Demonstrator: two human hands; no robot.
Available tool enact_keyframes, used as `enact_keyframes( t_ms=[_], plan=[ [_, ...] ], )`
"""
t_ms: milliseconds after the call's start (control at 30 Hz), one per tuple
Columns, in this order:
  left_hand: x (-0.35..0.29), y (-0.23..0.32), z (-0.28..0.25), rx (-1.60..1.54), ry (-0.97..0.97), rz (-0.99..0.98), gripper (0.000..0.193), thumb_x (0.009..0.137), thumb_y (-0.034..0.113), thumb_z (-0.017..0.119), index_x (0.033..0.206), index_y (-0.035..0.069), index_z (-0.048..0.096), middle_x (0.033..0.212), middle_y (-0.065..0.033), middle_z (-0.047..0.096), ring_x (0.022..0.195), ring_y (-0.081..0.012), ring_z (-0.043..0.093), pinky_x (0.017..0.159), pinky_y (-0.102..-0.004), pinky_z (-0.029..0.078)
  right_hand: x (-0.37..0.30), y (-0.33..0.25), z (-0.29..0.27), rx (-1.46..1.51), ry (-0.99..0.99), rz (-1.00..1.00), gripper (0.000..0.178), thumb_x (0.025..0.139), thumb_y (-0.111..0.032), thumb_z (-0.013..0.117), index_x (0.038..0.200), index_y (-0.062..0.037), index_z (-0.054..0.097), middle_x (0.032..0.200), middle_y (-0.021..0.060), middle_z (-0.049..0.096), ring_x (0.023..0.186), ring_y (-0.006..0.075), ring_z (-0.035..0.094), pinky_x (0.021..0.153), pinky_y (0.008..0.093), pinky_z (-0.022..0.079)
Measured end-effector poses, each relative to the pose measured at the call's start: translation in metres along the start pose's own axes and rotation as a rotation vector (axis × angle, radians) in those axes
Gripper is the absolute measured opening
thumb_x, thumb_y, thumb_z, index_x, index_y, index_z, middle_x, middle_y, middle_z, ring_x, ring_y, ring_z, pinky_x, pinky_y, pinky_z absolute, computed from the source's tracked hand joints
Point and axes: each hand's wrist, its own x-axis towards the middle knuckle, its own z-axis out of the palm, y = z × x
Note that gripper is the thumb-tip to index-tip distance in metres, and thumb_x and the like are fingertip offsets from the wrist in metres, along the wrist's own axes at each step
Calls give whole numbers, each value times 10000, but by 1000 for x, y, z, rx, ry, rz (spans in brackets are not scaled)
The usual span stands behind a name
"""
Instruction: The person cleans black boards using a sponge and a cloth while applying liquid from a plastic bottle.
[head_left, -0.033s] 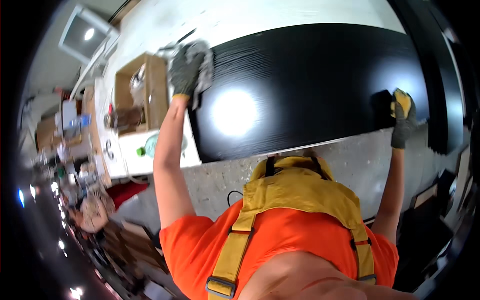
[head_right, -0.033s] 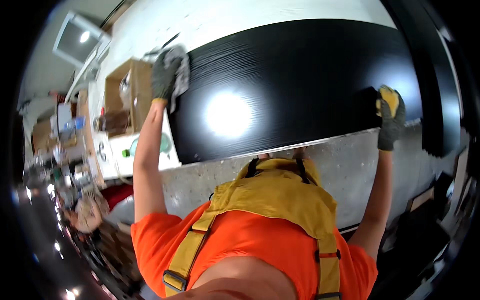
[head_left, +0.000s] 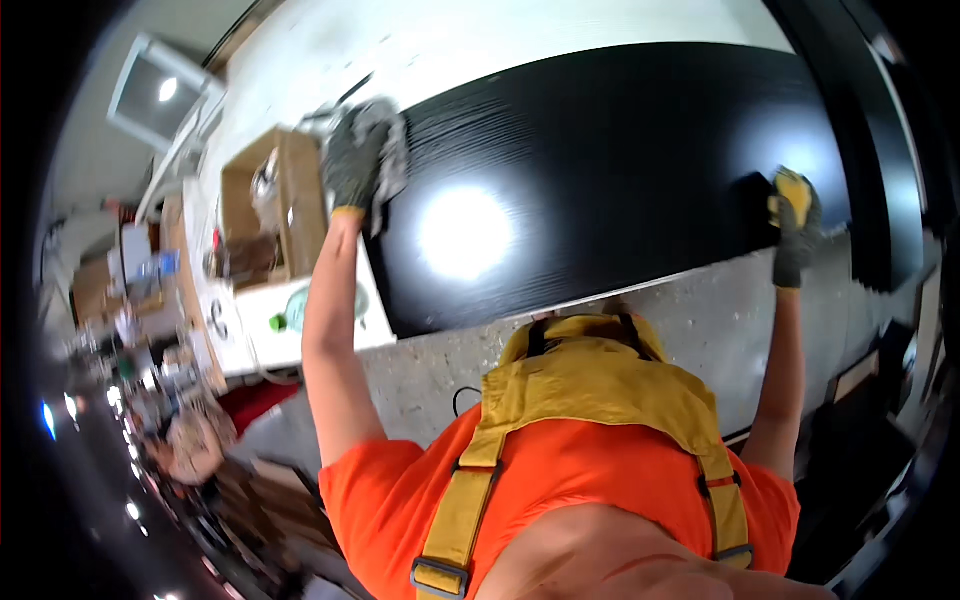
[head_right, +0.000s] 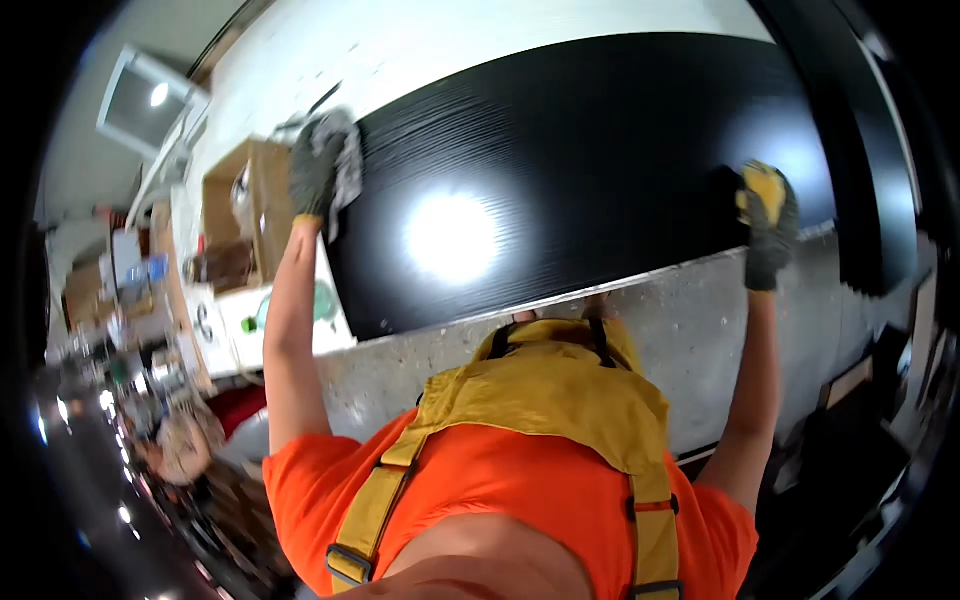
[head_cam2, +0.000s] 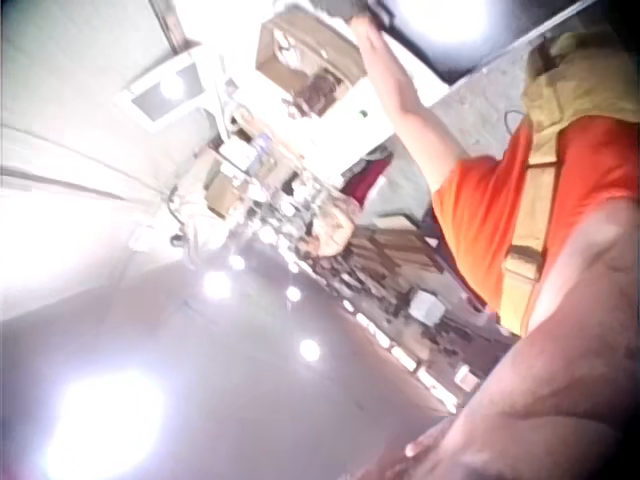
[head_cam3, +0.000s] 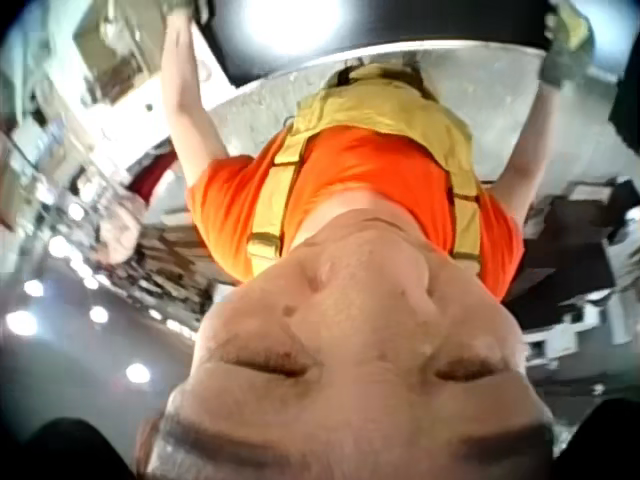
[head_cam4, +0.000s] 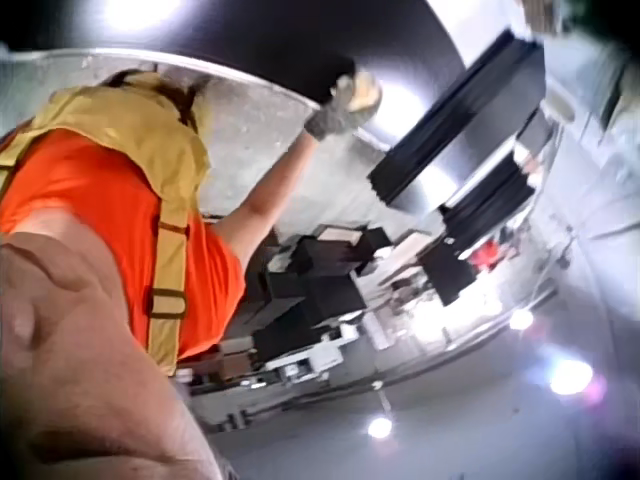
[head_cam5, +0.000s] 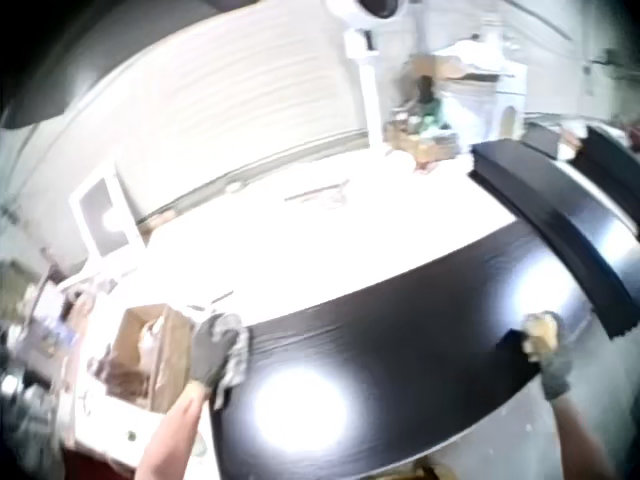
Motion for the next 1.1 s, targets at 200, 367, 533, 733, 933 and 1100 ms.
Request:
enact_keyframes(
  t_ms=[200, 367, 533, 733, 933, 1100],
  plan=[
    [-9, 90, 37, -42, -103, 82, 493, 841, 366, 691, 1190, 23, 633, 1094, -215, 680, 1020, -366, 646, 898, -418, 495, -9, 2, 14, -143, 161, -194, 507, 793, -128, 810, 1233, -35, 578, 1155, 97, 632, 1017, 207, 624, 900, 341, 525],
    [8, 169, 112, -51, -252, 155, 554, 843, 353, 726, 1288, 65, 568, 1182, -164, 662, 1088, -298, 637, 937, -370, 483, -9, -10, 11, -350, 219, -301, 523, 722, -86, 837, 1190, -29, 613, 1103, 130, 652, 1009, 266, 641, 908, 370, 510],
    [23, 289, 191, -137, -351, 389, 573, 818, 390, 730, 1291, 105, 577, 1150, -182, 673, 1071, -334, 646, 925, -399, 492, -6, -10, 5, -367, 132, -367, 481, 714, -180, 844, 1121, -28, 638, 1074, 128, 676, 1003, 284, 649, 911, 380, 510],
    [46, 440, 315, -82, -394, 696, 661, 850, 567, 587, 1323, 107, 535, 1202, -198, 626, 1109, -374, 599, 949, -456, 464, -15, 12, -1, -502, 68, -456, 474, 731, -272, 821, 1128, -74, 655, 1063, 97, 681, 970, 300, 648, 898, 417, 488],
    [63, 557, 400, -167, -429, 860, 685, 843, 566, 581, 1344, 103, 521, 1245, -225, 598, 1153, -386, 567, 988, -456, 444, -34, 56, 3, -452, -64, -426, 625, 681, -414, 805, 1202, -108, 643, 1138, 67, 646, 995, 268, 617, 861, 407, 489],
    [31, 572, 416, -200, -403, 1336, 586, 883, 486, 562, 1332, 109, 550, 1232, -140, 630, 1176, -326, 559, 1068, -452, 366, -29, 32, -16, -322, -164, -353, 652, 641, -448, 812, 1205, -163, 649, 1118, 77, 644, 968, 267, 624, 852, 428, 486]
  ],
)
